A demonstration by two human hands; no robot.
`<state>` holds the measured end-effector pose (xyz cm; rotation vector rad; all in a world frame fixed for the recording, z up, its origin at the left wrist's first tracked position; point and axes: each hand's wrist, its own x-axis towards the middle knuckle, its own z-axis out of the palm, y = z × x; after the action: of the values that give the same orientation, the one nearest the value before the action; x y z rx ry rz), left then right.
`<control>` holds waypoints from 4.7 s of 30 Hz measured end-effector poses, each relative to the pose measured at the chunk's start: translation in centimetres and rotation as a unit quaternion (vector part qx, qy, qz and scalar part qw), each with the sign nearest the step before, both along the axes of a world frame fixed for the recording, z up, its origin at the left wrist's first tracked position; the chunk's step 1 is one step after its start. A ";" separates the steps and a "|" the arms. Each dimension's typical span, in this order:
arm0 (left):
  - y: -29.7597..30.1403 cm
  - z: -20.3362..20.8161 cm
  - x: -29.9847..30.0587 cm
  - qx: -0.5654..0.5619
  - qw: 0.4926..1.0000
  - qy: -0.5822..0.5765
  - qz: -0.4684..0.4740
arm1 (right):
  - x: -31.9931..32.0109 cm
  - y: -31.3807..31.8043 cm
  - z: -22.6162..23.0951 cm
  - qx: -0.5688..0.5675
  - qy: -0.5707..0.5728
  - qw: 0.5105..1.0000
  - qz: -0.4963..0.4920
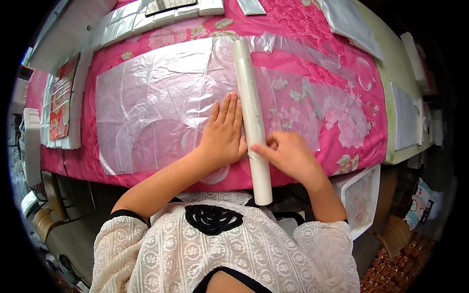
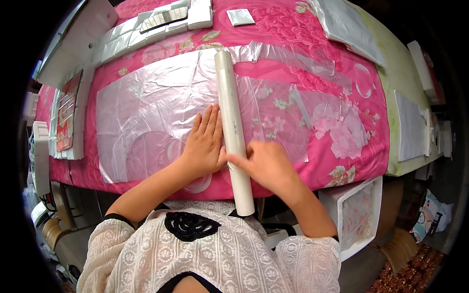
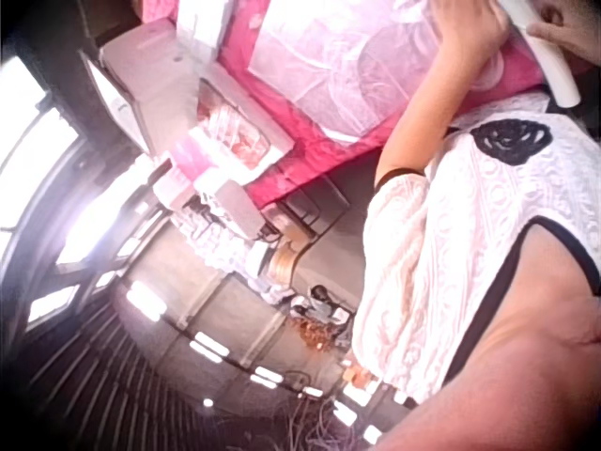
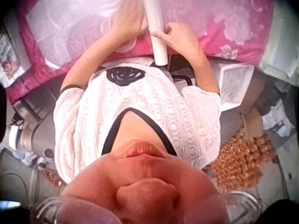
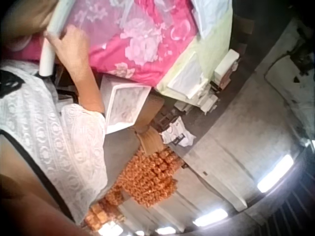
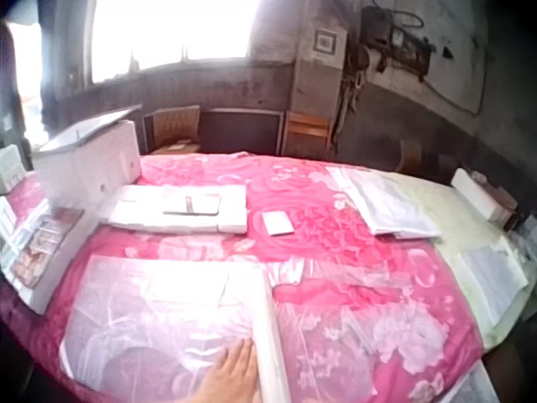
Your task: The person wraps small rectangular items in clear plastic film. They unroll the film, place an item on it, fold the film around the item, and set the wrapped item aside. The process is repeated for several items.
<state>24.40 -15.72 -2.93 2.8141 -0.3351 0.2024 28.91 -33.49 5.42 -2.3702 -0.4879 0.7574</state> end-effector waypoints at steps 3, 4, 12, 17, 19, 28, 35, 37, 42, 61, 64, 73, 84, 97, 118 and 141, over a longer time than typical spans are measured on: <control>-0.1 0.0 0.2 0.005 1.000 0.009 -0.004 | 6.9 3.3 -1.5 0.006 0.046 0.999 -0.009; -0.1 0.1 0.2 0.009 1.000 0.014 -0.005 | 9.1 4.2 -1.8 0.004 0.084 0.996 -0.004; -0.3 0.1 0.2 -0.005 1.000 0.012 0.006 | 16.7 8.5 -5.0 0.451 0.295 0.797 -0.274; -0.2 0.4 0.1 -0.001 1.000 0.019 0.008 | 23.8 4.3 -6.2 0.663 0.290 0.621 -0.300; -0.3 0.6 0.1 -0.017 1.000 0.025 0.004 | 29.0 -1.6 -5.6 0.725 0.326 0.564 -0.225; -0.4 0.7 0.0 -0.040 0.999 0.026 0.008 | 25.1 0.2 6.9 0.669 0.030 0.706 -0.229; 0.0 -1.2 0.1 -0.101 0.989 -0.109 -0.026 | 3.8 22.4 1.5 0.358 -0.030 0.920 0.158; -0.1 -0.7 0.0 -0.018 0.998 -0.065 0.007 | -0.7 27.5 -2.3 0.282 -0.048 0.923 0.258; -0.7 -2.7 0.7 0.045 0.996 -0.076 0.007 | -5.6 29.6 -2.9 0.182 0.006 0.916 0.358; 12.1 6.7 -11.2 -0.304 0.949 -0.023 0.087 | 3.2 4.5 -4.0 0.120 -0.336 0.856 0.376; 14.1 5.2 -14.0 -0.382 0.912 -0.018 0.152 | 0.2 12.0 -3.1 0.191 -0.194 0.837 0.474; 15.9 6.0 -22.1 -0.446 0.845 0.004 0.294 | -0.2 23.7 -1.1 0.269 -0.269 0.764 0.521; 16.2 4.1 -24.7 -0.342 0.800 0.093 0.484 | -9.0 37.2 -7.3 0.298 -0.364 0.794 0.384; 15.7 7.6 -20.5 -0.760 0.570 0.150 0.274 | -4.8 30.9 1.1 0.552 0.386 0.739 -0.009; 12.8 4.5 -15.2 -0.625 0.722 0.162 0.250 | -6.5 23.5 -3.3 0.537 0.289 0.783 -0.124; 14.0 3.5 -21.8 -0.628 0.602 0.411 0.273 | 9.5 17.4 -4.8 0.226 0.149 0.954 0.130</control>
<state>2.56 -1.73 0.56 1.2242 0.6649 -0.5401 38.44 -16.10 0.66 -1.7530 -0.7611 0.9825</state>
